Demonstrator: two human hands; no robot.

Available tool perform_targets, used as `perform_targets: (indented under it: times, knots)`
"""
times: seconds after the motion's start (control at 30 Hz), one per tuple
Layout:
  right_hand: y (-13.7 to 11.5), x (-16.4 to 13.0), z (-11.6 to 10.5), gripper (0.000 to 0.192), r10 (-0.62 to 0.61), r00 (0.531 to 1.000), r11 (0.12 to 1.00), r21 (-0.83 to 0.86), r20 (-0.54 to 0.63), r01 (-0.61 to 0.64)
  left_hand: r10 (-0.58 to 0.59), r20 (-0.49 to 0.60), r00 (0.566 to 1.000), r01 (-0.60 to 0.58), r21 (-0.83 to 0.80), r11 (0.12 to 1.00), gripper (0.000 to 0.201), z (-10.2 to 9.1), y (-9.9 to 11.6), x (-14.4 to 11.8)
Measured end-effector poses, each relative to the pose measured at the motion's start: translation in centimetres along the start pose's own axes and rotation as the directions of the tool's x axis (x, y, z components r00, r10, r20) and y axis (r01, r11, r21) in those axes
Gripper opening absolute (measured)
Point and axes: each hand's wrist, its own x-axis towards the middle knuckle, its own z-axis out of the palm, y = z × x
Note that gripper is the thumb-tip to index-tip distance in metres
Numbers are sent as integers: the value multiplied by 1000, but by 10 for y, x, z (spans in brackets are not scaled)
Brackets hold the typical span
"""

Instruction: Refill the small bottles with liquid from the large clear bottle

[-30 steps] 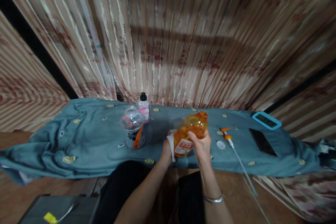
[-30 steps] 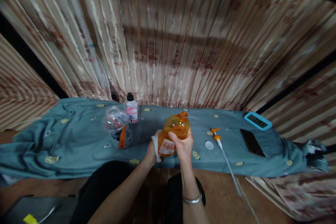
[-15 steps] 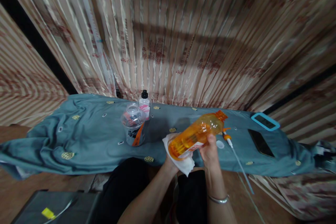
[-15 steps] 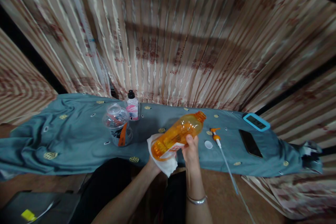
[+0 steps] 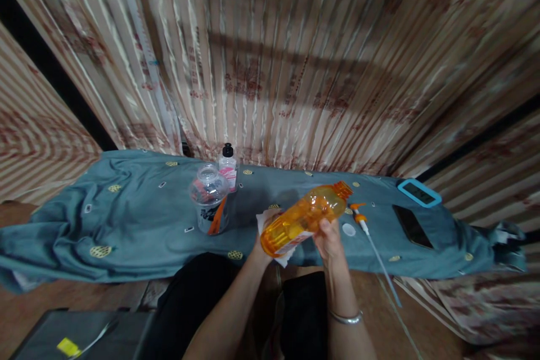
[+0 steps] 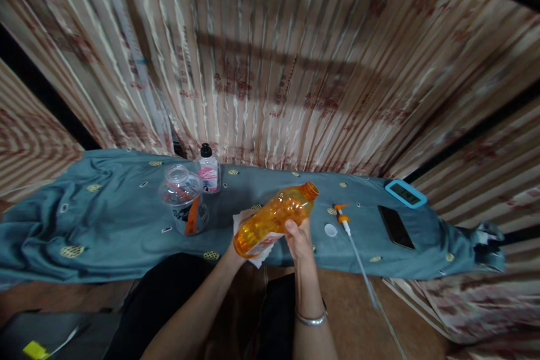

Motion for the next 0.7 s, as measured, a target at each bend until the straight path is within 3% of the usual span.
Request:
perform_targets:
  times: [0.1, 0.3, 0.47, 0.7]
  knots:
    - [1, 5, -3, 34, 18, 1000, 999, -38, 8, -17, -20, -226, 974, -4, -108, 994, 34, -6, 12, 1]
    - [10, 12, 0, 31, 3, 1000, 985, -172, -11, -5, 9, -314, 949, 6, 47, 999, 32, 1, 15, 1]
    - [13, 15, 12, 35, -26, 1000, 963, -270, 1, 25, 106, -260, 960, -35, 265, 964, 48, 19, 25, 2]
    - [4, 3, 20, 40, -15, 997, 916, -399, 77, 45, 122, -132, 984, -77, 303, 950, 60, 26, 50, -11]
